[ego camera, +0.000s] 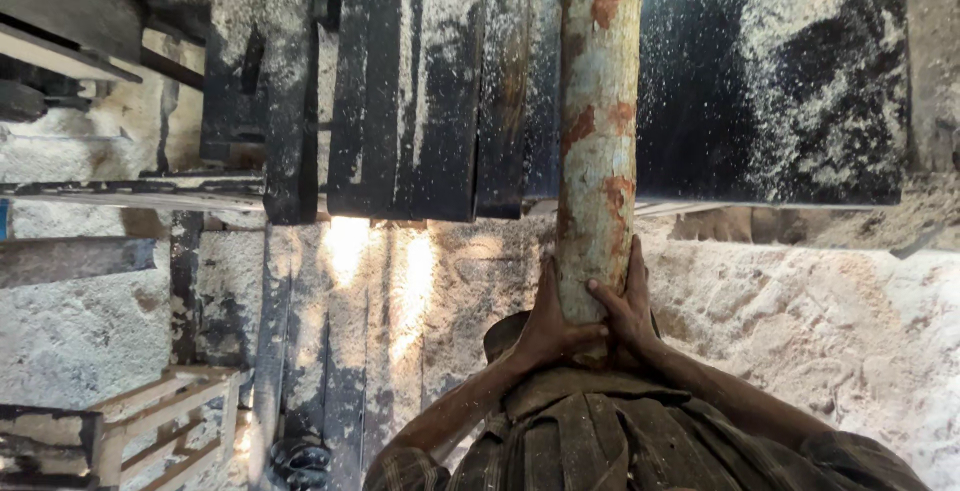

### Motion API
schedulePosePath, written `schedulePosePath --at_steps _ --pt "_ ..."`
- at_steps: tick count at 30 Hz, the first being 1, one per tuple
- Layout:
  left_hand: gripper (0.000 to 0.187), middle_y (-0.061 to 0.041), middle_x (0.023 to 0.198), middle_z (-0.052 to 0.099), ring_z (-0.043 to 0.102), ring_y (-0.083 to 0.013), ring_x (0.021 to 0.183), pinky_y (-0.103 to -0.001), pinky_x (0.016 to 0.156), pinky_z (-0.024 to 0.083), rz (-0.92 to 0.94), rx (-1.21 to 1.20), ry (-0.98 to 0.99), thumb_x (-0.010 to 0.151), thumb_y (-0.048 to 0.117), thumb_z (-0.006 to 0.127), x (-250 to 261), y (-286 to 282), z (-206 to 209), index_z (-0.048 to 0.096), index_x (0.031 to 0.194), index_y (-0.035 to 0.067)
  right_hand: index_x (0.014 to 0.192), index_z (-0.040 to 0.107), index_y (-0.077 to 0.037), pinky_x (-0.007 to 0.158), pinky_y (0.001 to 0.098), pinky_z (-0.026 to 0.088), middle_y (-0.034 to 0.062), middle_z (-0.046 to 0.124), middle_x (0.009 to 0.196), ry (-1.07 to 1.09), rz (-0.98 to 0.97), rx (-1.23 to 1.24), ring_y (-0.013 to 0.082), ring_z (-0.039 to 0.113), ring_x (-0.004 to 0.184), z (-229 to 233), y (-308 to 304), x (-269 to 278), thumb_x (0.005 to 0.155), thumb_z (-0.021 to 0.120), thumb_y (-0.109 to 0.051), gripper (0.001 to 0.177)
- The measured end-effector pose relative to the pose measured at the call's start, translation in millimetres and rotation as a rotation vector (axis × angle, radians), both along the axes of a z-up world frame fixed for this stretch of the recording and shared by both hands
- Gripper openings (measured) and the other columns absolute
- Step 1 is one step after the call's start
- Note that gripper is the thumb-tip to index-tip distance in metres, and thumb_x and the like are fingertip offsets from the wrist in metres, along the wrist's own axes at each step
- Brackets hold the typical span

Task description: The person cuts wooden logs by guiding them through a table saw blade by hand.

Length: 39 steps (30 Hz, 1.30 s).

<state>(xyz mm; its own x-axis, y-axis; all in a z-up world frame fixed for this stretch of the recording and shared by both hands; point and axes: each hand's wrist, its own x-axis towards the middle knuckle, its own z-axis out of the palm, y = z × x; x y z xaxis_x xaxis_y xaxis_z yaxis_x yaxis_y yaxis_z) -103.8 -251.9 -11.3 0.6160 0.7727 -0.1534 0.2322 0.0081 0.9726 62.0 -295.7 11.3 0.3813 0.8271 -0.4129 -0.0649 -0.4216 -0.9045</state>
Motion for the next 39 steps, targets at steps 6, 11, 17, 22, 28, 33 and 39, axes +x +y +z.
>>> schedulePosePath --at_steps 6,11,17,22,28,33,39 --pt "0.138 -0.031 0.162 0.022 0.028 -0.0477 0.152 -0.057 0.122 0.036 -0.007 0.03 0.027 0.076 0.053 0.087 20 38 7 -0.001 0.165 -0.005 0.167 0.004 -0.01 0.101 0.0515 0.056 0.0278 0.036 0.151 -0.036 0.015 0.021 0.0427 0.052 0.133 3 42 18 0.081 0.072 -0.03 0.111" --pt "0.122 -0.029 0.153 0.039 0.043 -0.0455 0.145 -0.055 0.118 0.046 0.018 -0.029 -0.015 0.073 0.052 0.081 34 71 21 0.018 0.163 -0.002 0.165 0.001 -0.014 0.097 0.0511 0.059 0.0259 0.032 0.151 0.035 -0.039 -0.083 0.0393 0.051 0.131 4 75 30 0.079 0.07 -0.028 0.111" --pt "0.131 -0.034 0.162 0.029 0.036 -0.0467 0.15 -0.051 0.121 0.038 0.061 0.116 0.046 0.074 0.051 0.087 53 107 -5 0.011 0.163 -0.008 0.165 -0.001 -0.003 0.101 0.0457 0.057 0.0286 0.034 0.153 -0.025 0.022 0.134 0.0396 0.053 0.132 -16 110 51 0.088 0.07 -0.032 0.109" --pt "0.126 -0.034 0.159 0.039 0.043 -0.0433 0.147 -0.049 0.12 0.041 0.108 0.169 0.015 0.07 0.052 0.087 57 122 8 0.024 0.161 -0.01 0.165 0.008 0.0 0.103 0.0422 0.055 0.0289 0.043 0.153 -0.102 -0.011 0.14 0.0347 0.057 0.131 -13 128 57 0.088 0.071 -0.03 0.104" --pt "0.099 -0.028 0.142 0.064 0.069 -0.0398 0.126 -0.043 0.104 0.058 0.193 -0.116 0.032 0.077 0.055 0.072 48 84 20 0.049 0.152 -0.005 0.166 -0.002 -0.001 0.116 0.0464 0.041 0.0308 0.02 0.167 -0.187 0.052 0.117 0.0413 0.038 0.148 -31 105 54 0.101 0.055 -0.047 0.098" --pt "0.082 -0.037 0.157 0.042 0.045 -0.0509 0.146 -0.052 0.117 0.044 0.275 0.323 0.005 0.107 0.054 0.053 22 28 -1 0.039 0.156 -0.01 0.165 0.004 0.004 0.125 0.0573 0.026 0.0383 0.009 0.17 -0.575 0.115 0.278 0.0533 0.017 0.156 -72 42 20 0.107 0.048 -0.051 0.091" --pt "0.084 -0.037 0.154 0.045 0.05 -0.0487 0.143 -0.049 0.117 0.047 0.301 0.416 0.08 0.108 0.058 0.037 32 30 -25 0.041 0.153 -0.013 0.16 0.026 -0.004 0.131 0.0606 0.028 0.0359 0.017 0.17 -0.875 0.081 0.511 0.054 0.023 0.16 -93 48 20 0.111 0.04 -0.036 0.06"
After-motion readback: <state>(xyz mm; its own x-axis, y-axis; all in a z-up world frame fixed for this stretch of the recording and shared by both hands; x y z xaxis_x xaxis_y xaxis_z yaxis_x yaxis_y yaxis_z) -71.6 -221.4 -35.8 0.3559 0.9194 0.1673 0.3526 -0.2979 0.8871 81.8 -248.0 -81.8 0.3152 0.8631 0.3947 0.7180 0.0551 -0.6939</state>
